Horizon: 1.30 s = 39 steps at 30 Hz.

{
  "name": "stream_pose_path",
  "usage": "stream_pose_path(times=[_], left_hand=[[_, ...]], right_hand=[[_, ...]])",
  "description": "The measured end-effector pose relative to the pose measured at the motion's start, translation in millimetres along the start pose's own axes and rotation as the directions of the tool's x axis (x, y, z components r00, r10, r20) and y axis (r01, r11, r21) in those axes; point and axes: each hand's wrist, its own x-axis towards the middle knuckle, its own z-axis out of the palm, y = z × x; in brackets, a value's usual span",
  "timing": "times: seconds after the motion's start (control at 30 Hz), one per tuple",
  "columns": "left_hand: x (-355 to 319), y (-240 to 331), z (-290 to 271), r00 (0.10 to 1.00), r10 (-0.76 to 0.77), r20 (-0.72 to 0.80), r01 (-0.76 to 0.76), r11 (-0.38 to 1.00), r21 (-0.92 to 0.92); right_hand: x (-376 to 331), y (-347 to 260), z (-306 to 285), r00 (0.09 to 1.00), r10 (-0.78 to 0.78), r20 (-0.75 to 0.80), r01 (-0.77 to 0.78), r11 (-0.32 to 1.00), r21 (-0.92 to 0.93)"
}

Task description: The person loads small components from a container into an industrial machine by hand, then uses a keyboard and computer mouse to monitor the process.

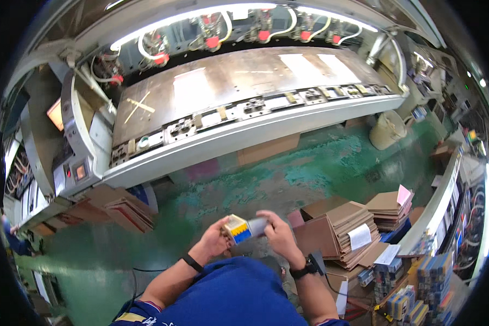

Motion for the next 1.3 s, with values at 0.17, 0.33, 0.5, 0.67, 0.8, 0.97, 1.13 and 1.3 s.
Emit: stream_pose_path(times=[0.17,0.33,0.5,0.67,0.8,0.97,1.13,1.3], left_hand=[[12.5,88.1,-51.0,0.973,0.222,-0.061,-0.230,0.953,-0.197],[40.8,154.1,-53.7,0.922,0.350,-0.168,-0.382,0.894,-0.232],[72.6,224.3,-38.5,0.836,0.491,-0.244,-0.531,0.837,-0.134],[103.3,294.6,-54.8,0.747,0.611,-0.262,-0.628,0.778,0.027],[111.5,347.6,-49.4,0.720,0.590,-0.365,-0.606,0.791,0.084],[133.6,401.4,-64.9,0.716,0.633,-0.293,-0.592,0.774,0.225],[129.6,448.1,-44.8,0.819,0.527,-0.228,-0.571,0.788,-0.231],[140.5,498.3,-91.1,0.836,0.484,-0.259,-0.549,0.726,-0.414]], right_hand=[[79.6,-45.1,81.3,0.882,-0.366,-0.296,0.217,0.874,-0.434],[165.3,-38.7,134.3,0.922,-0.377,0.087,0.344,0.697,-0.629],[274.5,-30.2,142.9,0.980,-0.175,0.095,0.199,0.875,-0.441],[371.4,-42.6,147.0,0.949,-0.266,0.172,0.308,0.897,-0.316],[428.3,-64.9,152.8,0.938,-0.187,0.293,0.256,0.942,-0.218],[483.4,-86.0,172.5,0.936,-0.065,0.346,0.185,0.927,-0.325],[522.0,-92.0,223.5,0.944,-0.202,0.260,0.270,0.927,-0.259],[553.0,-97.8,256.1,0.946,-0.164,0.281,0.238,0.938,-0.253]])
